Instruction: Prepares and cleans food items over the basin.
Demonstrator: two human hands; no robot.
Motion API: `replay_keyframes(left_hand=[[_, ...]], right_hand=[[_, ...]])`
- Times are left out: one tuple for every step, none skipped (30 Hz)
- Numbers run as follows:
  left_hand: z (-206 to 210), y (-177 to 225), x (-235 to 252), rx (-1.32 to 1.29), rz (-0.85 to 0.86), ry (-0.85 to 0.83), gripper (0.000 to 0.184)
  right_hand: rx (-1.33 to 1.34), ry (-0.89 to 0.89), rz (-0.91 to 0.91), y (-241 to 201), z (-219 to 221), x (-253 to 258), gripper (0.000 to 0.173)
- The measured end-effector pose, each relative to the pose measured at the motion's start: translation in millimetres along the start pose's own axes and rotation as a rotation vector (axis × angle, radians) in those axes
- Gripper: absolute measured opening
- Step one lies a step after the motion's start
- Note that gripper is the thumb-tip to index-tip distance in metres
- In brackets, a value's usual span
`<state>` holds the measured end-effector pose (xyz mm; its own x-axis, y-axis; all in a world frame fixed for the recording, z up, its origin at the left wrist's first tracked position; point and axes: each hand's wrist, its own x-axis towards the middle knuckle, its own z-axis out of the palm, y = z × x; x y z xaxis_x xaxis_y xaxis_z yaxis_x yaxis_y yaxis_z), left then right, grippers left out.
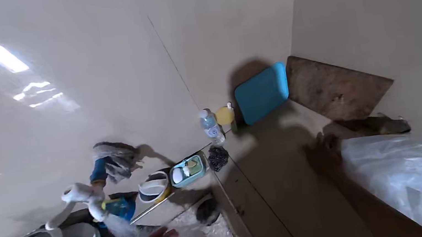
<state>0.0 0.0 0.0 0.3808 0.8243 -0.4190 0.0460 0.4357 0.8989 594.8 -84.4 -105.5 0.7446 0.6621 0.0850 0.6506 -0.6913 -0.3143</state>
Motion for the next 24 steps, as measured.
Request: replay_keyframes(left_hand=[[0,1,0,-0.005,-0.003,0.009,0.035],[2,2,1,-0.037,-0.009,0.028,0.033],[3,2,3,-0.06,-0.006,0.043,0.032],[4,1,5,-0.059,0.001,0.05,0.033],[6,1,4,-0.052,0.012,0.059,0.033],[10,5,2,-0.043,0.02,0.07,0.032],[14,8,0,-0.034,0.026,0.071,0.034],[18,12,-3,-0.034,0.021,0.077,0.035],[23,16,-5,-0.048,0.012,0.108,0.033],[26,19,-7,-0.065,0.006,0.144,0.032],[28,21,-7,-0.085,0.003,0.189,0.03],[28,21,-6,-0.089,-0.004,0.221,0.028],[28,22,-6,-0.084,-0.013,0.238,0.029],[29,25,-7,-0.072,-0.016,0.236,0.031],[30,30,-9,-0.064,-0.02,0.233,0.03],[32,36,-13,-0.059,-0.032,0.237,0.028],[35,44,-17,-0.031,-0.051,0.244,0.027],[37,52,-22,0.015,-0.071,0.249,0.026],[38,61,-26,0.086,-0.099,0.252,0.025],[39,71,-30,0.176,-0.128,0.278,0.024],[42,81,-33,0.267,-0.152,0.332,0.023],[45,88,-37,0.352,-0.167,0.389,0.023],[45,92,-40,0.427,-0.171,0.432,0.025],[43,93,-42,0.495,-0.162,0.462,0.026]], right_hand=[[-0.003,-0.005,-0.108,-5,8,-5,0.087],[-0.01,-0.025,-0.232,-15,12,-12,0.084],[-0.004,-0.051,-0.338,-31,15,-20,0.082],[-0.003,-0.112,-0.428,-51,17,-32,0.082],[-0.011,-0.195,-0.506,-74,17,-48,0.081],[-0.017,-0.309,-0.56,-100,10,-66,0.081],[-0.038,-0.454,-0.581,-128,-7,-86,0.078],[-0.042,-0.567,-0.602,-151,-21,-105,0.077],[-0.033,-0.631,-0.648,-168,-26,-121,0.078],[0.017,-0.642,-0.709,-180,-21,-138,0.078],[0.097,-0.605,-0.782,-188,-4,-155,0.079],[0.191,-0.557,-0.876,-196,24,-170,0.081],[0.263,-0.579,-0.945,-212,39,-185,0.081],[0.32,-0.639,-0.988,-234,43,-199,0.078],[0.405,-0.711,-0.981,-259,38,-209,0.071],[0.497,-0.755,-0.926,-284,29,-218,0.062],[0.568,-0.839,-0.837,-310,17,-223,0.051],[0.629,-0.938,-0.744,-335,7,-225,0.039],[0.655,-1.037,-0.688,-358,2,-225,0.032],[0.66,-1.139,-0.67,-376,-1,-224,0.03],[0.656,-1.21,-0.66,-390,-4,-225,0.029],[0.662,-1.269,-0.622,-401,-6,-227,0.03],[0.703,-1.329,-0.561,-409,-5,-231,0.029],[0.772,-1.388,-0.499,-414,-2,-235,0.027]])
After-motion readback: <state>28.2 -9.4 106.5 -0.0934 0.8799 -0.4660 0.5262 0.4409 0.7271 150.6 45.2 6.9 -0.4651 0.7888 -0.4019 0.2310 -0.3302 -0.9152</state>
